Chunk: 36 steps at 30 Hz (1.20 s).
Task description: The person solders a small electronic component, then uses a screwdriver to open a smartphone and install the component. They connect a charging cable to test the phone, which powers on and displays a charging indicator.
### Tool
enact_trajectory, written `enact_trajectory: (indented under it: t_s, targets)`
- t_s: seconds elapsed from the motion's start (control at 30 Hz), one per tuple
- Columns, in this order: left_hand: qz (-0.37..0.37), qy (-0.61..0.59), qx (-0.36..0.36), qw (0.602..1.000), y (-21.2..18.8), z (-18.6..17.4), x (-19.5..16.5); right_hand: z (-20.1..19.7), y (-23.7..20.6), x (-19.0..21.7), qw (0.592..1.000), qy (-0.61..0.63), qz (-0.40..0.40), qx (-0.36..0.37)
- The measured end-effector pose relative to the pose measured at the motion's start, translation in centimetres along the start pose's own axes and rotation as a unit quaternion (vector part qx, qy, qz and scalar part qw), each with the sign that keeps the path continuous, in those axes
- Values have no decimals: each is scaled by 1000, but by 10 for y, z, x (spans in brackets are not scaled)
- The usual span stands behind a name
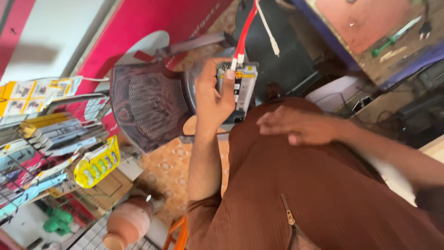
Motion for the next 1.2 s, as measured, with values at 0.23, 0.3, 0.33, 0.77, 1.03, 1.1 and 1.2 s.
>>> enact_trajectory:
  t_s: [0.23, 0.3, 0.33, 0.77, 1.03, 1.1, 1.2]
  targets:
    - [11, -168, 47, 985, 11, 16, 13, -32, 10, -2, 964, -93, 232, -93]
    - [-13, -226, 76, 971, 8, 23, 15, -17, 19, 5, 989, 128, 66, -18]
    - [-15, -243, 84, 966, 9, 24, 16, -11, 25, 5, 989, 141, 43, 30]
    - [35, -184, 120, 975, 15, 49, -2, -92, -7, -24, 882, 122, 53, -452]
    - [-110, -492, 184, 844, 19, 81, 13, -89, 16, 4, 844, 229, -24, -485]
    - [-158, -616, 221, 739, 24, 85, 22, -88, 11, 4, 836, 236, -25, -495]
    - [-159, -764, 265, 567, 29, 85, 32, -84, 2, 2, 830, 241, -22, -503]
Point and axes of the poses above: each hand's wrist, its own y-axis towards the middle knuckle, its own z-axis out of the palm, x = y × z, the point moved 2 cm from there along y, towards the middle knuckle, and after that the axes turned 12 degrees about y, right-handed, at the moved point
